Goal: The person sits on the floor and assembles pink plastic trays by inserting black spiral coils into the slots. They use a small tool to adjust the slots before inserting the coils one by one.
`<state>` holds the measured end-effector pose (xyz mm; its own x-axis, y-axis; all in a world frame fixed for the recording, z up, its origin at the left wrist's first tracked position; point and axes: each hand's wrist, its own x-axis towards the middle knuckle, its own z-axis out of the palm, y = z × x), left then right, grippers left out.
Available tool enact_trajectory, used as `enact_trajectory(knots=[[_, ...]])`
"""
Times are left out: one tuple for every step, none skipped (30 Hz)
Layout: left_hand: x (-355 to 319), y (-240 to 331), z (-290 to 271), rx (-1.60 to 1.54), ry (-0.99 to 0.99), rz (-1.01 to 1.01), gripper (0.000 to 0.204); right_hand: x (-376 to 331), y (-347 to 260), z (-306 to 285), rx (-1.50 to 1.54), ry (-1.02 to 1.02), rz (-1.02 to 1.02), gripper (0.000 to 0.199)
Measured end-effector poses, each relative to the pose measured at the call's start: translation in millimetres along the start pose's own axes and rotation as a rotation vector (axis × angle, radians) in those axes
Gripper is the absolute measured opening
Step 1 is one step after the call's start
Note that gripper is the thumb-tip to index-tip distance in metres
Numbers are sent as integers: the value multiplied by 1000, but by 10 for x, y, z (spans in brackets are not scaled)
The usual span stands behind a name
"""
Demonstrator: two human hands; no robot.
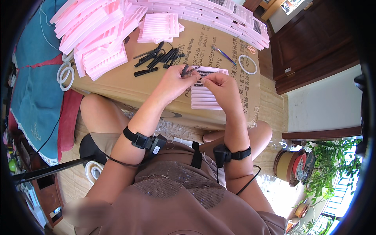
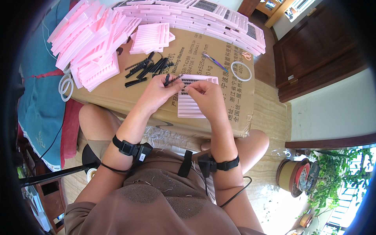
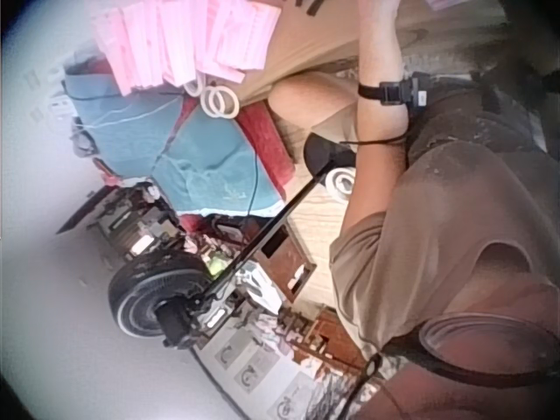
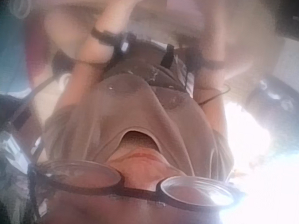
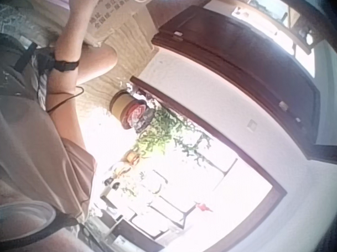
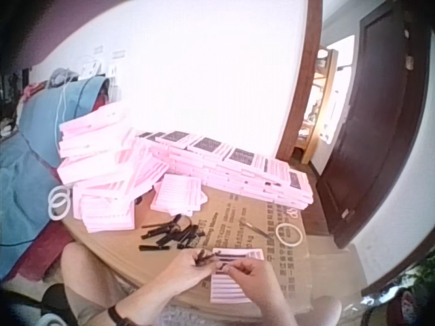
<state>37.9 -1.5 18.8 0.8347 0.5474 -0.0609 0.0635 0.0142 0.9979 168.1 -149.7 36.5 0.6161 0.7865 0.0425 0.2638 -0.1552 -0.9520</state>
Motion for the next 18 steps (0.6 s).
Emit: enact_trajectory(knots=[[-9, 4, -11, 9, 9, -13, 18, 5, 11, -4, -17, 38, -14, 19], [-17, 9, -17, 19, 17, -26, 17, 6, 19, -8, -34, 75, -29, 19], [-18, 15, -42, 109, 12, -21, 18, 3, 21, -34, -122, 84, -33, 17], [-16, 21, -88, 199, 6, -17, 18, -8, 18, -66, -209, 92, -36, 15], [-14, 24, -124, 285, 5, -9, 19, -22, 18, -76, -296, 100, -40, 13], [-13, 21, -147, 322, -18, -7, 19, -45, 20, -72, -450, 140, -161, 11], [-12, 14, -159, 355, -36, -1, 20, -82, 26, -56, -604, 179, -283, 9], [-11, 6, -166, 389, -57, -31, 21, -117, 34, -33, -759, 216, -405, 7], [0, 0, -171, 450, -66, -17, 20, -151, 47, 0, -780, 198, -382, 6], [13, -3, -170, 512, -77, -37, 20, -186, 65, 39, -801, 180, -357, 6], [22, -6, -171, 572, -89, -46, 20, -200, 82, 71, -828, 162, -342, 5], [22, -11, -168, 575, -87, -44, 19, -205, 100, 96, -832, 164, -339, 5], [21, -17, -163, 575, -86, -30, 19, -209, 118, 119, -841, 166, -345, 5], [19, -23, -159, 576, -86, -16, 18, -207, 134, 137, -852, 174, -355, 5], [19, -29, -153, 596, -84, 3, 18, -205, 149, 152, -853, 166, -347, 5], [19, -35, -148, 617, -81, 22, 18, -200, 161, 164, -857, 164, -344, 5], [20, -40, -145, 637, -80, 38, 17, -197, 171, 175, -860, 162, -342, 5], [20, -45, -145, 639, -75, 43, 17, -194, 179, 186, -866, 165, -344, 5]])
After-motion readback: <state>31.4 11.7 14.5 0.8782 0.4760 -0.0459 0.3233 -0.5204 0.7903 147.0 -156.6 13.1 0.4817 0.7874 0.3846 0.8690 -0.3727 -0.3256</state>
